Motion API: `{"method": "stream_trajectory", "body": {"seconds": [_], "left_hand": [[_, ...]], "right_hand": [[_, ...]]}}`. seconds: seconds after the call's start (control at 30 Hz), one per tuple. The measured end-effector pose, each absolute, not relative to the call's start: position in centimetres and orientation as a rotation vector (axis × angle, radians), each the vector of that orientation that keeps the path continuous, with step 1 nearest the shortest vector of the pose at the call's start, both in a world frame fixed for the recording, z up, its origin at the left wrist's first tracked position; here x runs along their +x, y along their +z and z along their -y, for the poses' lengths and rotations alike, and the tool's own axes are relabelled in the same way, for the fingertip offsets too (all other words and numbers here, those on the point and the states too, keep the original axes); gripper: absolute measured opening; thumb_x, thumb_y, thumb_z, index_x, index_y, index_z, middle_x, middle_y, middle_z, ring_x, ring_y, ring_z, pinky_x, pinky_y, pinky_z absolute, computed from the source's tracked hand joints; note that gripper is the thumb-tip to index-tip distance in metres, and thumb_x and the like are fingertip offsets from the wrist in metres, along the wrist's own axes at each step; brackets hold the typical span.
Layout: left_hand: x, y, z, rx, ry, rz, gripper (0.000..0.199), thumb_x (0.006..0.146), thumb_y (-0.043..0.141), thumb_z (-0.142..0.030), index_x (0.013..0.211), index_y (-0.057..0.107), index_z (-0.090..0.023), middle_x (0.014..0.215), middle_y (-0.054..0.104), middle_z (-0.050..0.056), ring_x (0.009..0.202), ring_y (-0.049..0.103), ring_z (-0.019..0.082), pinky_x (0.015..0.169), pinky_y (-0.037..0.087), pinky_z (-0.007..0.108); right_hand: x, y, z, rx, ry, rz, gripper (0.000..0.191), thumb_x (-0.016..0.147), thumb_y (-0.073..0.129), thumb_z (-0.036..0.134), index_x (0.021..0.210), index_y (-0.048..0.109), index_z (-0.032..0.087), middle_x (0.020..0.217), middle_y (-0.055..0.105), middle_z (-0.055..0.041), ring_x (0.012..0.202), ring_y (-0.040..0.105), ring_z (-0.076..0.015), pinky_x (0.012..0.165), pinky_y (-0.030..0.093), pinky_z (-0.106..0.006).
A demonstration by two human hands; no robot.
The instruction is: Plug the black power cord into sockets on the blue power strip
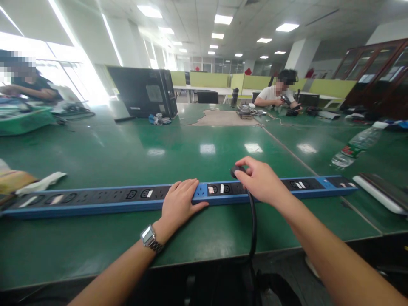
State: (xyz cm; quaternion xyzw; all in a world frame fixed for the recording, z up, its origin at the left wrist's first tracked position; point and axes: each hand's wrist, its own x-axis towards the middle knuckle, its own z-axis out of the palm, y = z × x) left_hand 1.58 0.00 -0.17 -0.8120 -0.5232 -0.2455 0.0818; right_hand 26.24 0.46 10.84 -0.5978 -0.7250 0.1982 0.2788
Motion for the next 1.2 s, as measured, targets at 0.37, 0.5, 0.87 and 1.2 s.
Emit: {"method": "stream_trajectory", "body": {"seconds": [0.37,0.5,0.87,1.2], "left_hand": [[1.6,-0.2,0.0,-2.43,-0.754,1.551,0.064,0.075,0.074,-0.052,0.123,0.058,-0.015,0.127,0.064,0.013,0.117,0.058,0.03,0.104,0.04,0.047],[1.5,-0.3,-0.1,-2.435,-0.751,1.542,0.063,0.075,0.074,-0.052,0.124,0.058,-0.015,0.127,0.064,0.014,0.117,0.057,0.031,0.104,0.039,0.047],[1.5,-0.3,0.0,-2.415,-0.741,1.546,0.064,0.075,0.074,-0.053,0.123,0.058,-0.014,0.125,0.065,0.012,0.113,0.058,0.03,0.102,0.04,0.047],[1.5,-0.1,0.0,-2.422,-0.734,1.545,0.063,0.075,0.073,-0.054,0.121,0.058,-0.014,0.124,0.065,0.012,0.112,0.058,0.03,0.101,0.04,0.046]], "right_hand": [[27.2,5.3,-2.1,-1.861,0.391,2.172,0.026,0.084,0.047,0.036,0.099,0.062,0.021,0.065,0.063,-0.0001,0.061,0.055,-0.0146,0.058,0.032,-0.026],[26.7,4.5,-1.4,-2.02,0.261,2.126,0.032,0.086,0.046,0.043,0.108,0.06,0.025,0.079,0.068,-0.0029,0.067,0.059,-0.0176,0.057,0.03,-0.026],[31.5,10.5,-1.4,-1.689,0.342,1.657,0.05,0.08,0.055,0.057,0.111,0.067,0.021,0.067,0.065,-0.0012,0.055,0.055,-0.0139,0.054,0.039,-0.026],[43.3,5.6,-3.5,-2.161,0.331,1.91,0.046,0.079,0.053,0.05,0.106,0.073,0.019,0.062,0.065,-0.0041,0.058,0.06,-0.02,0.059,0.04,-0.031]]}}
